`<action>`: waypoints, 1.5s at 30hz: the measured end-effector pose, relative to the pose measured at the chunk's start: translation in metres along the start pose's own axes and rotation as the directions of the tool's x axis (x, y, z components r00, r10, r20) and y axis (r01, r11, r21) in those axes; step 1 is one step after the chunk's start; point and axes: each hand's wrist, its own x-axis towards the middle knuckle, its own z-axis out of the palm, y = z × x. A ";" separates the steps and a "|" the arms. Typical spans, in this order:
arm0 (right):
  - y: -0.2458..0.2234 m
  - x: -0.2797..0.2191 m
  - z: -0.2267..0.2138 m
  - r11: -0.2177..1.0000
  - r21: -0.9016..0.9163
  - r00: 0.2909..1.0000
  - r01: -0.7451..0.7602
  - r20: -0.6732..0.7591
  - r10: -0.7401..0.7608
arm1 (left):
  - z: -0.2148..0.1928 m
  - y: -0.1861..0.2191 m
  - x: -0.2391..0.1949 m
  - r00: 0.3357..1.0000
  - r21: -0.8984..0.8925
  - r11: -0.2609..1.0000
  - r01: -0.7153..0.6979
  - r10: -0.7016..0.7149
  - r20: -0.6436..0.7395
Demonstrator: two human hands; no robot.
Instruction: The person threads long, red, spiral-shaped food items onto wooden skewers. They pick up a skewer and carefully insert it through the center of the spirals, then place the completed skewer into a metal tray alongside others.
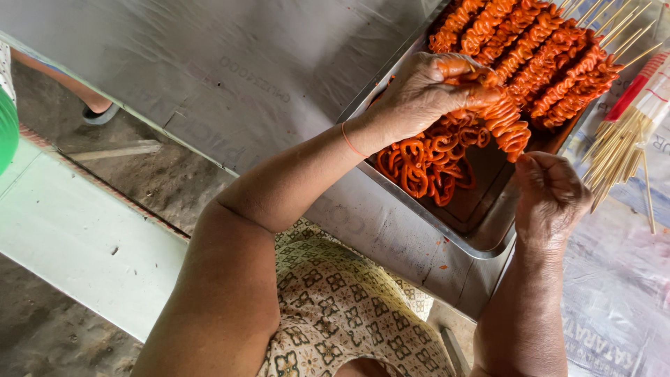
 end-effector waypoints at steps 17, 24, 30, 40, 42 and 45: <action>0.005 -0.005 0.001 0.989 -0.054 0.987 0.138 -0.080 -0.142 | -0.029 0.025 0.010 0.999 0.125 0.992 -0.019 0.013 0.047; 0.004 -0.004 0.006 0.985 0.051 0.984 0.163 -0.076 -0.159 | -0.017 0.015 0.007 0.994 0.061 0.997 0.036 -0.030 -0.101; 0.005 -0.004 0.004 0.989 0.132 0.997 0.061 -0.057 -0.054 | -0.007 0.014 0.005 0.996 -0.036 0.998 0.050 -0.047 0.077; -0.001 -0.007 0.008 0.969 -0.130 0.970 0.212 -0.092 -0.225 | 0.004 -0.009 -0.005 1.000 -0.301 0.954 0.001 0.003 0.013; -0.001 -0.006 0.009 0.965 -0.125 0.966 0.230 -0.088 -0.242 | 0.007 -0.012 -0.004 0.994 -0.224 0.969 0.101 -0.110 -0.025; -0.001 -0.006 0.009 0.947 -0.184 0.957 0.263 -0.077 -0.281 | 0.008 -0.014 -0.001 0.979 -0.167 0.971 0.173 -0.189 -0.079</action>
